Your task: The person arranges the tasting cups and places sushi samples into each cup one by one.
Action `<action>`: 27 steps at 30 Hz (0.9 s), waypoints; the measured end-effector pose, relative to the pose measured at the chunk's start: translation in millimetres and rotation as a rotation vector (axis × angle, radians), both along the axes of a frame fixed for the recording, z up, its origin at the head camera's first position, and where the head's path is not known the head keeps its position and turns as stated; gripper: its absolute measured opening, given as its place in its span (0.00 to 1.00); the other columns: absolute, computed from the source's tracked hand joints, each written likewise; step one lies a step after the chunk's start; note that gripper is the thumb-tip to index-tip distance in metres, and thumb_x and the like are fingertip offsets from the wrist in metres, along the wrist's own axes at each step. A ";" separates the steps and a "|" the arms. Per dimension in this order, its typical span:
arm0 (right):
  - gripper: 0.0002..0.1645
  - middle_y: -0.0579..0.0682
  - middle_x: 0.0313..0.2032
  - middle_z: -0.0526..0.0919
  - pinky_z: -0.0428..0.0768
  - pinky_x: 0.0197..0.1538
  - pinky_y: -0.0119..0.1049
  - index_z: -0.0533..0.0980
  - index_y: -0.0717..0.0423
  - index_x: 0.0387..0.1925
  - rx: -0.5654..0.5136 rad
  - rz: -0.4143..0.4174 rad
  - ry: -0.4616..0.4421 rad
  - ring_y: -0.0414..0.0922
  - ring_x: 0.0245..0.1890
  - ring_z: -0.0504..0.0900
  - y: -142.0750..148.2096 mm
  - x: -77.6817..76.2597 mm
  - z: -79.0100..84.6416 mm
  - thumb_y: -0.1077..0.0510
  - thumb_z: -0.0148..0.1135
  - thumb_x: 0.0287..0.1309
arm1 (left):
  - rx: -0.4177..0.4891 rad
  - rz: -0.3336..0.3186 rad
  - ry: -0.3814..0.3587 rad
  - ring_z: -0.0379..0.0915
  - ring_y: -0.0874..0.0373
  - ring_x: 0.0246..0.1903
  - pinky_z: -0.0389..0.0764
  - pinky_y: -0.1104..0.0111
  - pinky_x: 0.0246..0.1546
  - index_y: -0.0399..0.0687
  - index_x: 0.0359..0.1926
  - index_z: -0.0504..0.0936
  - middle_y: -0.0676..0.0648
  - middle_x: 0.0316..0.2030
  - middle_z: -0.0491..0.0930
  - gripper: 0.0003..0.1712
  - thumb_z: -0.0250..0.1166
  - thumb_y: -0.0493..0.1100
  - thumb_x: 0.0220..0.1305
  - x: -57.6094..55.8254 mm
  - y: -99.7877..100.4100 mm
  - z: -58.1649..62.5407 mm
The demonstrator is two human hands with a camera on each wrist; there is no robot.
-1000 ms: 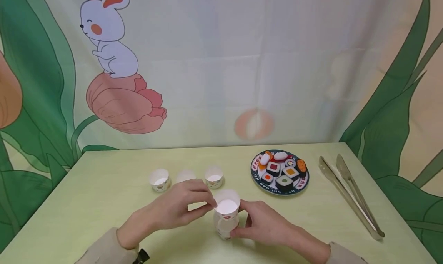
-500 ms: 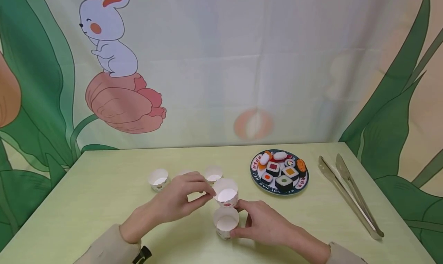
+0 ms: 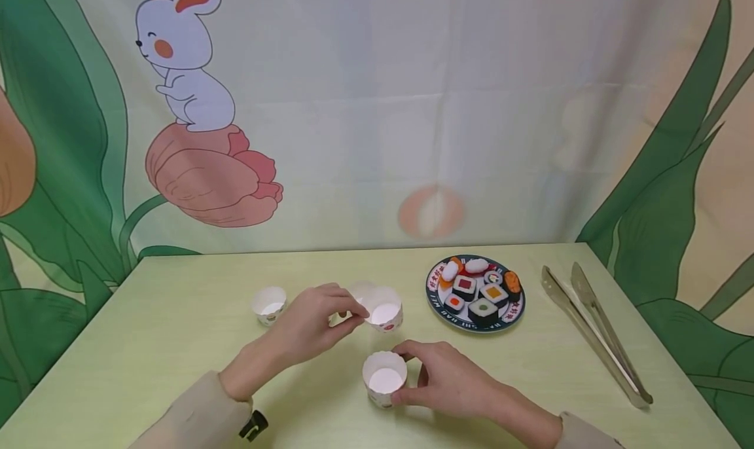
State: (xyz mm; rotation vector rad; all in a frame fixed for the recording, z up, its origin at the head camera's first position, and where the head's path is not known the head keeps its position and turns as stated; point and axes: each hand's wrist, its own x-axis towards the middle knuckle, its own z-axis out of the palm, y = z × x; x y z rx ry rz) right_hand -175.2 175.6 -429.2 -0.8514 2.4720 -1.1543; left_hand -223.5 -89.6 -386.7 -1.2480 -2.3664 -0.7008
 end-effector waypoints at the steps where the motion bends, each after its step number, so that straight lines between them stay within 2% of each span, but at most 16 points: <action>1: 0.33 0.46 0.52 0.83 0.81 0.31 0.34 0.76 0.49 0.61 -0.002 0.001 -0.001 0.37 0.31 0.82 0.0 0.0 0.0 0.42 0.76 0.57 | -0.007 0.012 -0.001 0.80 0.58 0.33 0.79 0.71 0.36 0.47 0.37 0.91 0.55 0.32 0.87 0.04 0.74 0.35 0.62 -0.7 1.0 -0.1; 12: 0.33 0.47 0.53 0.83 0.81 0.31 0.34 0.77 0.49 0.61 -0.014 0.011 0.007 0.37 0.31 0.82 0.6 -0.5 -0.2 0.43 0.76 0.57 | -0.075 0.105 -0.060 0.81 0.56 0.34 0.81 0.66 0.36 0.47 0.37 0.92 0.53 0.32 0.87 0.03 0.73 0.36 0.63 -10.3 14.2 -3.0; 18: 0.33 0.46 0.53 0.83 0.81 0.31 0.34 0.77 0.48 0.61 -0.020 0.017 0.010 0.37 0.31 0.82 1.2 -0.6 -0.1 0.43 0.76 0.57 | -0.100 0.106 -0.080 0.81 0.56 0.33 0.81 0.66 0.36 0.46 0.37 0.92 0.52 0.31 0.87 0.04 0.72 0.34 0.63 -15.4 22.2 -1.5; 27: 0.33 0.46 0.54 0.83 0.81 0.32 0.34 0.77 0.48 0.61 -0.022 0.018 0.006 0.37 0.31 0.82 1.5 -1.1 -0.4 0.43 0.76 0.58 | -0.174 0.130 -0.114 0.82 0.55 0.36 0.81 0.64 0.41 0.46 0.38 0.92 0.52 0.34 0.88 0.04 0.72 0.34 0.64 -25.3 33.5 -1.2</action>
